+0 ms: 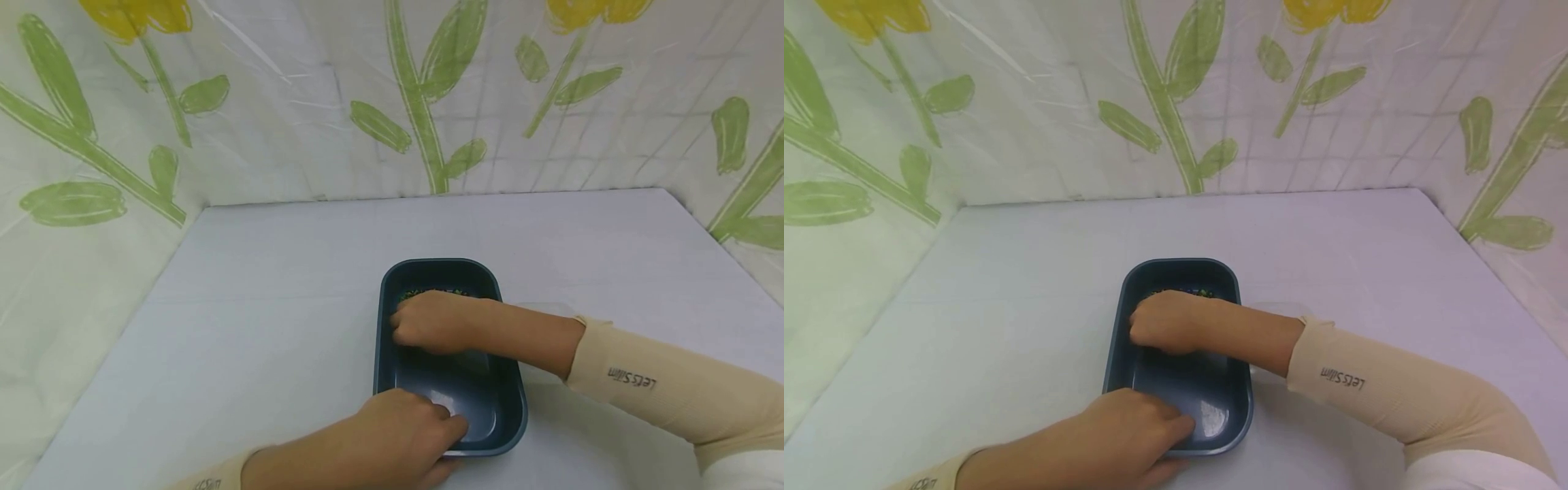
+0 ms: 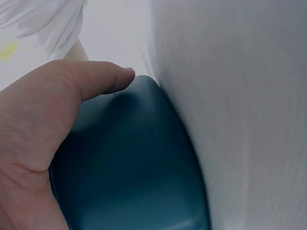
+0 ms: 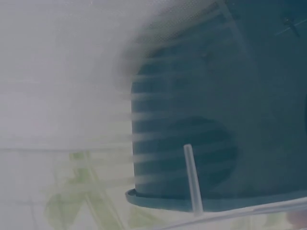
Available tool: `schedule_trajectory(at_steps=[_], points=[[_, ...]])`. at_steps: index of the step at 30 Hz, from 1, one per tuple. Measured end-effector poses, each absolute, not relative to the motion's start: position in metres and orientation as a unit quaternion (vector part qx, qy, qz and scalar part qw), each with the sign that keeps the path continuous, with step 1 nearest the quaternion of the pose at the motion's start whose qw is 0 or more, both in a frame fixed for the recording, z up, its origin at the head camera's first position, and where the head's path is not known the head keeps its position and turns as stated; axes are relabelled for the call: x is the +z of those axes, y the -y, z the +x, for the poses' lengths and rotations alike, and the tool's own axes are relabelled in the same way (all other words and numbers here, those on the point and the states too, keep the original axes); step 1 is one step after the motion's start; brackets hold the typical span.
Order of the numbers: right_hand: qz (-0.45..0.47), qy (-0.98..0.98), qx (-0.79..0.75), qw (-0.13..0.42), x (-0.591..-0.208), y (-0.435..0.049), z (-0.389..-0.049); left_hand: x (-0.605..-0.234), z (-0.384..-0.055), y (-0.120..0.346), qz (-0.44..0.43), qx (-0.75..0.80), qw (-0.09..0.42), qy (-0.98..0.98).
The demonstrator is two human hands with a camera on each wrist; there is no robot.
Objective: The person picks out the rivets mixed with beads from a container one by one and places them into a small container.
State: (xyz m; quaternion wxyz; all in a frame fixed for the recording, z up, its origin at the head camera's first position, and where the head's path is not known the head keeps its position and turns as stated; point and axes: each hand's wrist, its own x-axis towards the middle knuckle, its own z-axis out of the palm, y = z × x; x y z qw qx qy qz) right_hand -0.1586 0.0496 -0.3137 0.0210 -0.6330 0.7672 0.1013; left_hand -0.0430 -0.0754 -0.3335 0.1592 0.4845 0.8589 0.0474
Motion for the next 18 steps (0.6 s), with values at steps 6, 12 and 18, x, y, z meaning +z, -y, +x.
schedule_trajectory(at_steps=[6,12,18], points=[[-0.637,-0.766,0.084,0.029,-0.3128,-0.0506,-0.1582,-0.3331,-0.0426,0.0748,0.484,0.046,0.158,-0.860],[-0.641,-0.763,0.076,0.024,-0.3146,-0.0514,-0.1587,-0.3328,-0.0425,0.0748,0.482,0.046,0.156,-0.861],[-0.646,-0.758,0.089,0.008,-0.3162,-0.0526,-0.1587,-0.3324,-0.0425,0.0752,0.482,0.045,0.156,-0.861]])
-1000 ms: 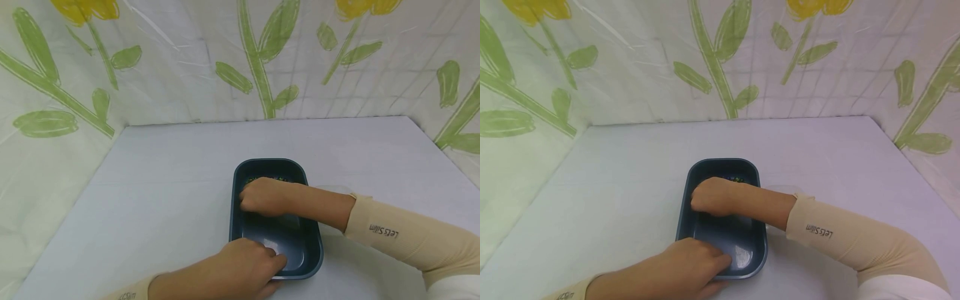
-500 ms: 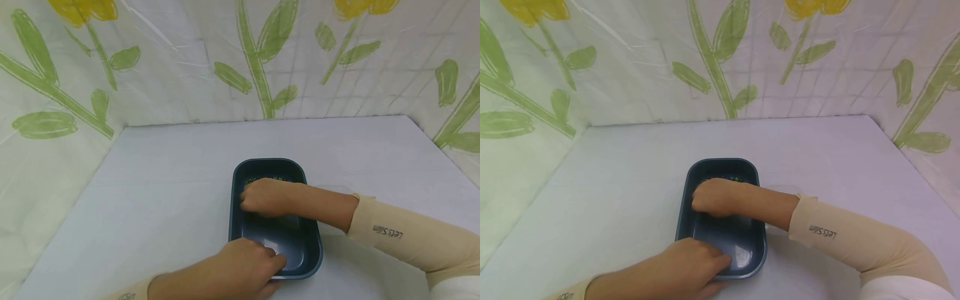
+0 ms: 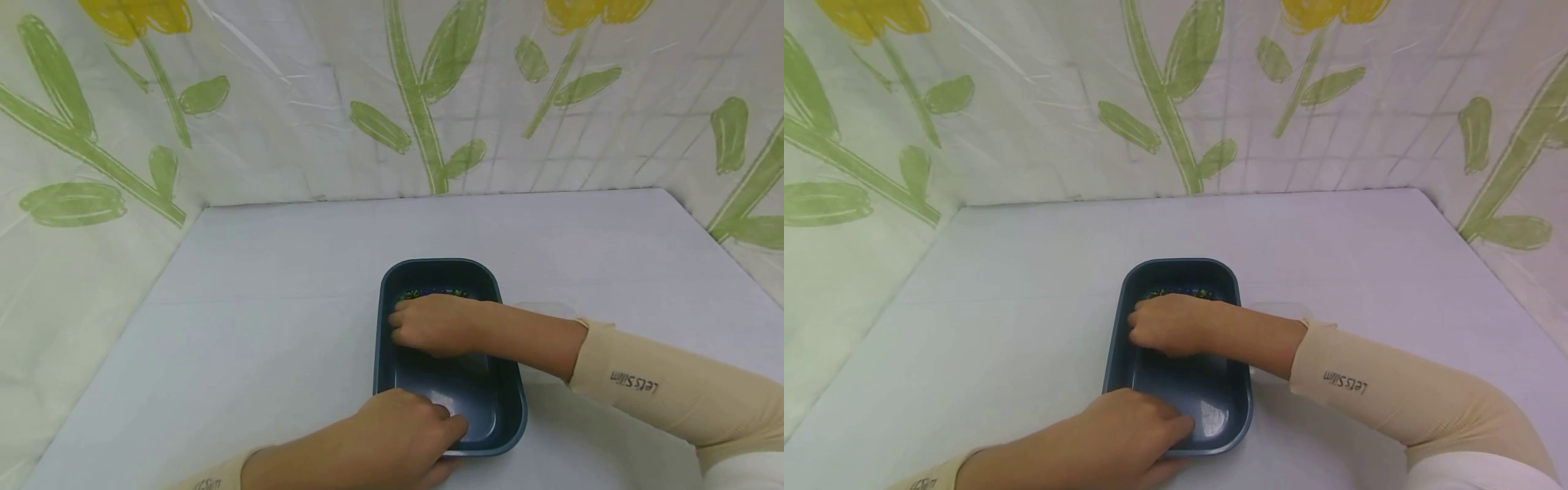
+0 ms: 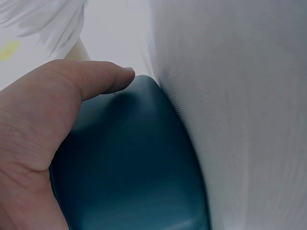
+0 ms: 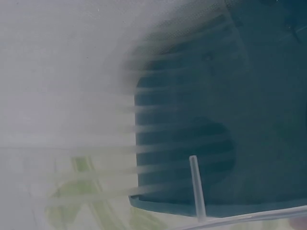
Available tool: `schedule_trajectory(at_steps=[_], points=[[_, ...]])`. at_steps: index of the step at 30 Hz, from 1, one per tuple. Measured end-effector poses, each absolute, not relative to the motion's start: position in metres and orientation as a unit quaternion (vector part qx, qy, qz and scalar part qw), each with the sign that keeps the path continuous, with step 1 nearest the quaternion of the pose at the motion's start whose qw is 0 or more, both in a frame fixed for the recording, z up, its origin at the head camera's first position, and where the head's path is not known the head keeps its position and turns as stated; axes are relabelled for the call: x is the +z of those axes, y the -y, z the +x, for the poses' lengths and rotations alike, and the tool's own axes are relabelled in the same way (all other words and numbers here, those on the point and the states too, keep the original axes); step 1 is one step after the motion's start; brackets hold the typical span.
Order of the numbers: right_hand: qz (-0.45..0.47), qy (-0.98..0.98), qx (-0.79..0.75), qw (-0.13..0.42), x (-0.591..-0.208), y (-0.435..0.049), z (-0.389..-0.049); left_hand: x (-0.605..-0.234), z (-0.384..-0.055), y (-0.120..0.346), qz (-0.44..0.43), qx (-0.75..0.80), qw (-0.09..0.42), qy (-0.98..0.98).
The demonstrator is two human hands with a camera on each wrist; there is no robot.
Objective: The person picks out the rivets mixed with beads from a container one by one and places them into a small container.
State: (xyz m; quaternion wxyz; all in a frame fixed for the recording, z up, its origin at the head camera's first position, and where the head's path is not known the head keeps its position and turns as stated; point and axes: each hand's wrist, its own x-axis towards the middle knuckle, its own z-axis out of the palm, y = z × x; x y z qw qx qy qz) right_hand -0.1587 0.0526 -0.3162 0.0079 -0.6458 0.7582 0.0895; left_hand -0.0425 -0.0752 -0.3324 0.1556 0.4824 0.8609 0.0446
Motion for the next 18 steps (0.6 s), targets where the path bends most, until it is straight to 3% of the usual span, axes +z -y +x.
schedule_trajectory(at_steps=[7,18], points=[[-0.655,-0.753,0.059,-0.009,-0.3177,-0.0539,-0.1583,-0.3321,-0.0428,0.0754,0.480,0.049,0.160,-0.861],[-0.654,-0.756,-0.002,0.029,-0.3198,-0.0544,-0.1587,-0.3319,-0.0426,0.0753,0.476,0.055,0.166,-0.862]])
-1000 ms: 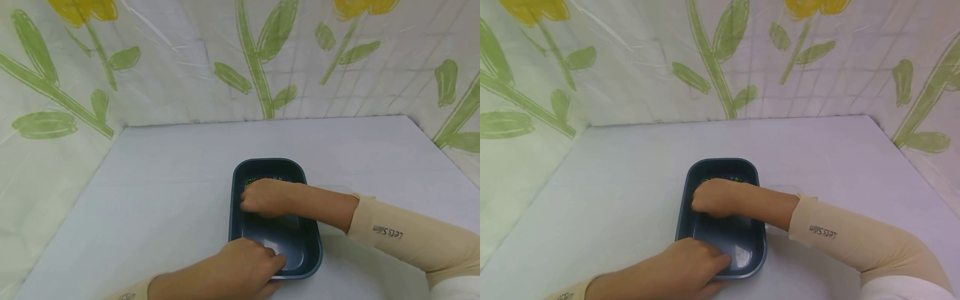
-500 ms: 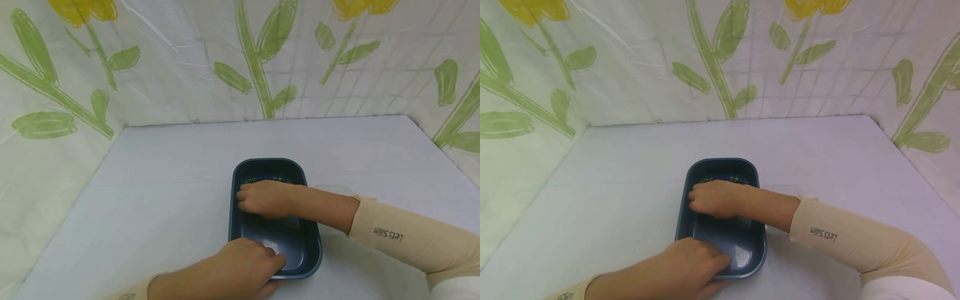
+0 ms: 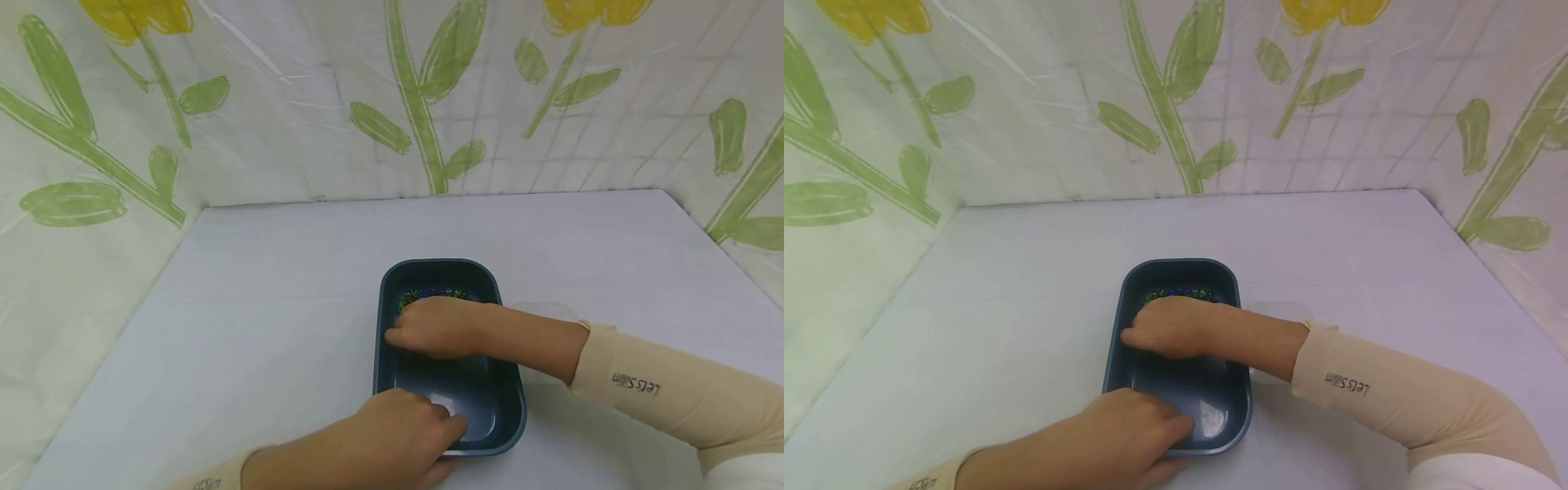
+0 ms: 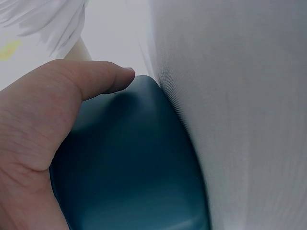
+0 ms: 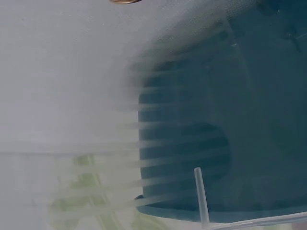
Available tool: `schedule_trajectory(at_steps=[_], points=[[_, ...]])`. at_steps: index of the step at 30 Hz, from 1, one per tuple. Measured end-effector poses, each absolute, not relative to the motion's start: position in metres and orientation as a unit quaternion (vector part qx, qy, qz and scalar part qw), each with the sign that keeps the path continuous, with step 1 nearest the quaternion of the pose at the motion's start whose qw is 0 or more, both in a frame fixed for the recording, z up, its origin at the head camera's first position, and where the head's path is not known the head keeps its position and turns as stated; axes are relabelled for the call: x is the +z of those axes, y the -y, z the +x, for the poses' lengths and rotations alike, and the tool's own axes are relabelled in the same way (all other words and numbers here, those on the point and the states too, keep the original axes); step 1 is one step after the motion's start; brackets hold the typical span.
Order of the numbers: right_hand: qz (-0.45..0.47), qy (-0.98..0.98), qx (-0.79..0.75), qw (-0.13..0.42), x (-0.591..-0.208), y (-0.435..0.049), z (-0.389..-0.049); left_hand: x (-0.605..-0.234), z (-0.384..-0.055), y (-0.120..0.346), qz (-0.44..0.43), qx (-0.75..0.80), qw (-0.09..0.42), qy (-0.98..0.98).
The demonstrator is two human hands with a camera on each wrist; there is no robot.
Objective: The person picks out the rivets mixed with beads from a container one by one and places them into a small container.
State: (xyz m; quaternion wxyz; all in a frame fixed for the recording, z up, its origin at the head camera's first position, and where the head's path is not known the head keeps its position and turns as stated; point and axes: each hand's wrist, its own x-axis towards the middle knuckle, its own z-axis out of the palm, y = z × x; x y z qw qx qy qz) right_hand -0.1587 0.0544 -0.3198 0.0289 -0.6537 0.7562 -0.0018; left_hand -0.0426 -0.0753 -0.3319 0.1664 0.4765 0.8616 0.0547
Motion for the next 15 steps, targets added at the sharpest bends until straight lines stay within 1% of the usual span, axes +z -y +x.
schedule_trajectory(at_steps=[9,15], points=[[-0.652,-0.758,0.000,0.036,-0.3176,-0.0551,-0.1583,-0.3312,-0.0423,0.0755,0.480,0.050,0.161,-0.861],[-0.650,-0.759,0.027,0.027,-0.3137,-0.0546,-0.1565,-0.3316,-0.0421,0.0754,0.481,0.050,0.159,-0.861]])
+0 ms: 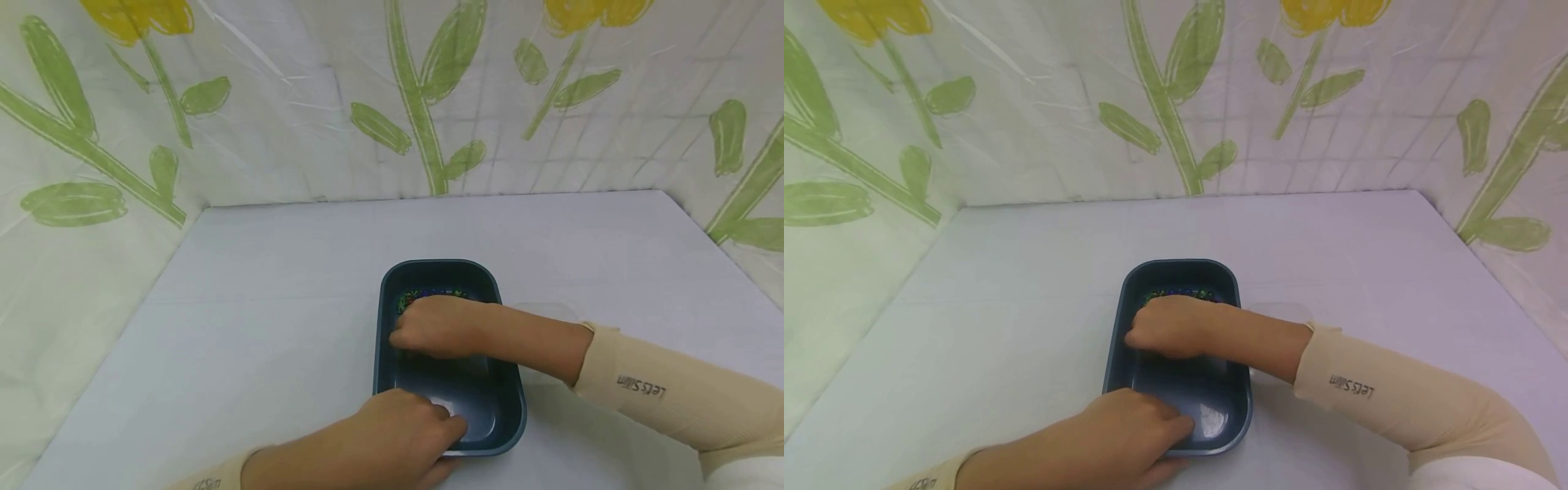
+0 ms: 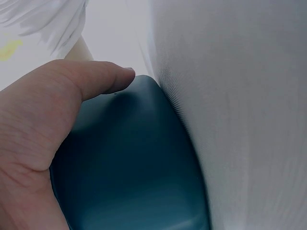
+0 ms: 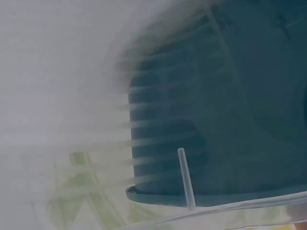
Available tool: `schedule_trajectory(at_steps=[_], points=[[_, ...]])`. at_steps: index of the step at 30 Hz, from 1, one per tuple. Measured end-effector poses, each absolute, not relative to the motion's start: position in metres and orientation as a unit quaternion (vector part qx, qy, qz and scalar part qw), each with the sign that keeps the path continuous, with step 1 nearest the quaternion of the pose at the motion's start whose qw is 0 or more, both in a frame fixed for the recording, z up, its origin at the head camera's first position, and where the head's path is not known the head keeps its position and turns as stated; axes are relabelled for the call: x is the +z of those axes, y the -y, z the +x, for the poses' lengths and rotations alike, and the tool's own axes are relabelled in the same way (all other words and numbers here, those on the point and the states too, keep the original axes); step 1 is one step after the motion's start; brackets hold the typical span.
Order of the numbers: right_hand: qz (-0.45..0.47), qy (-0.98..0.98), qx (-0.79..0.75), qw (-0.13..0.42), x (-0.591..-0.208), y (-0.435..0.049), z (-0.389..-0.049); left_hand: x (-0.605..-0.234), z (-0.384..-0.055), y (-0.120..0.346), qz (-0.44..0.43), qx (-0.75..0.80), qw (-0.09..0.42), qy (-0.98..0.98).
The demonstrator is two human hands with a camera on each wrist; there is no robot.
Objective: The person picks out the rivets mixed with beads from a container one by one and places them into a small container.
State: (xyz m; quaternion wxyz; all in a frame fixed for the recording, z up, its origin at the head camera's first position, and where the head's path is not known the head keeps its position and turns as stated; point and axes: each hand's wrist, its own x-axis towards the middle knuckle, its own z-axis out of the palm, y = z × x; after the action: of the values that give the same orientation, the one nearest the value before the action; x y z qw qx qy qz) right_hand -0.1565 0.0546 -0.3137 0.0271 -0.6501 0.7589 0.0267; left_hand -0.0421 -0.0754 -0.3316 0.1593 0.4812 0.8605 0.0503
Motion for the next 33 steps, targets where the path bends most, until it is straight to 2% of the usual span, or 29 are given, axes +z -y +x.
schedule_trajectory(at_steps=[33], points=[[-0.657,-0.752,0.052,0.003,-0.3123,-0.0626,-0.1549,-0.3333,-0.0421,0.0756,0.483,0.054,0.155,-0.860]])
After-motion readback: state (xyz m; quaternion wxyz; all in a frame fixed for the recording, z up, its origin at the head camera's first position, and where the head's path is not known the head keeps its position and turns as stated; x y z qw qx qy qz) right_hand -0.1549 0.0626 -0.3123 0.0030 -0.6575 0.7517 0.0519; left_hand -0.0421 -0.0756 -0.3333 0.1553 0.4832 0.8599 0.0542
